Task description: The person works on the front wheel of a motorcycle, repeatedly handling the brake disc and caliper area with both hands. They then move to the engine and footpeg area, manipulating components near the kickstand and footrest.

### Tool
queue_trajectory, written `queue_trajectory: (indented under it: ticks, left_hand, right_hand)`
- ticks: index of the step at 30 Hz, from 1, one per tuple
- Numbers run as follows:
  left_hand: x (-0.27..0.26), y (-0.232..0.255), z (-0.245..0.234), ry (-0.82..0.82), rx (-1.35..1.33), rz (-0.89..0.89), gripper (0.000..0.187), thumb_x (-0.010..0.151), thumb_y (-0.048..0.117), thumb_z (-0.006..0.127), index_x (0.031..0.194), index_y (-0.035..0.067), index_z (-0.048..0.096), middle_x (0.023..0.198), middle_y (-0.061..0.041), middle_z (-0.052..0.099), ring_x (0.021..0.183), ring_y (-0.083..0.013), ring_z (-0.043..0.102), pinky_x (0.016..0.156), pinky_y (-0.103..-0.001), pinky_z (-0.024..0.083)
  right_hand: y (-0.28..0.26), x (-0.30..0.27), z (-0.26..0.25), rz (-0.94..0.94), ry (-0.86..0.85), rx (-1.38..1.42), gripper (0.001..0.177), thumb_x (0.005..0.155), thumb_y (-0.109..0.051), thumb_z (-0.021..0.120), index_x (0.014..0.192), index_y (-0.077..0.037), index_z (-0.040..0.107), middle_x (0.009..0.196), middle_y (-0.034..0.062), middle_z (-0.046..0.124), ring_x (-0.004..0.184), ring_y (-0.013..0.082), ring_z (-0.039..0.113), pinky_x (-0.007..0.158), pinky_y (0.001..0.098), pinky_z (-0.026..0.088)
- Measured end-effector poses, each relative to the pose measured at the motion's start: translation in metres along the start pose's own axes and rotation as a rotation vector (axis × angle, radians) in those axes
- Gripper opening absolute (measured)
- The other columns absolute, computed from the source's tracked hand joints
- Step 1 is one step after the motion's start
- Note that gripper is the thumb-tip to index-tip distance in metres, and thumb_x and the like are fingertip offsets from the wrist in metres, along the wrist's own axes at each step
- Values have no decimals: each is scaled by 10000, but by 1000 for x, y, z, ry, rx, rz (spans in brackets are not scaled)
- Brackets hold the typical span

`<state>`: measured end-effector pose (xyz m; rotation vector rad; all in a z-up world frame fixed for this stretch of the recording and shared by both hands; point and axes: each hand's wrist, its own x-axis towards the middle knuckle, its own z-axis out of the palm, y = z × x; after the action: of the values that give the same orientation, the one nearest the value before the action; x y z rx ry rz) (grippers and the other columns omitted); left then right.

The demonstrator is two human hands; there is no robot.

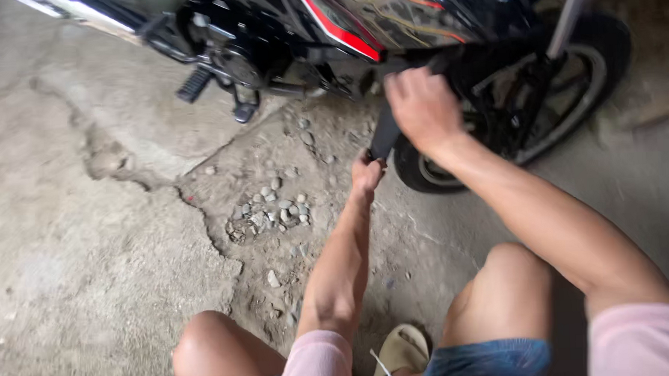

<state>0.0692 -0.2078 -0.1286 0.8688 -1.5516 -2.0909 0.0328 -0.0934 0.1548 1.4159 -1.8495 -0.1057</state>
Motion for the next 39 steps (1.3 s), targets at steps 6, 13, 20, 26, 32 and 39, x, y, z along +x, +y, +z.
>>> queue_trajectory:
  ticks: [6, 13, 20, 26, 32, 39]
  left_hand:
    - [1, -21, 1, 119, -465, -300, 418, 1028, 266, 488, 1333, 17, 628, 1188, -128, 688, 1030, -258, 595, 931, -491, 577]
    - [2, -14, -27, -41, -514, -367, 525, 1055, 483, 353, 1338, 128, 616, 1308, -48, 690, 1164, -243, 644, 995, -446, 503]
    - [27, -13, -16, -212, 43, -284, 495, 943, 329, 600, 1379, 96, 615, 1246, -68, 721, 1150, -225, 690, 982, -474, 519]
    - [13, 72, -103, -90, 879, 132, 346, 864, 356, 683, 1109, 137, 794, 1081, -186, 758, 1034, -363, 700, 902, -462, 545]
    - [42, 188, -180, 42, 1124, 641, 230, 888, 283, 665, 886, 62, 729, 859, -213, 732, 782, -428, 706, 691, -524, 568]
    - [113, 216, -226, -378, 1821, 542, 167, 984, 75, 531, 973, 19, 688, 797, -125, 762, 671, -242, 775, 578, -409, 637]
  right_hand:
    - [-33, -10, 15, -51, 3, -168, 270, 846, -213, 626, 1007, -29, 740, 1094, 105, 619, 1045, 267, 556, 848, 355, 476]
    - [-77, -36, 36, -256, -389, 57, 184, 773, -206, 666, 839, -73, 775, 1007, 63, 612, 1024, 257, 555, 781, 363, 468]
    - [-37, -22, 27, 29, -40, -98, 251, 897, -176, 645, 1088, -54, 751, 980, 42, 548, 939, 208, 520, 739, 352, 419]
    - [-142, -6, 84, 288, -360, 415, 270, 826, -80, 679, 1090, -41, 638, 1090, 161, 559, 1064, 332, 567, 882, 454, 487]
    - [-170, 27, 172, 1403, 494, 1119, 495, 982, 31, 571, 1437, -40, 390, 1391, 213, 530, 1268, 311, 571, 1093, 421, 443]
    - [-158, 67, 287, 1813, 547, 844, 542, 1017, -60, 558, 1520, -74, 357, 1515, 173, 513, 1343, 288, 550, 1117, 381, 434]
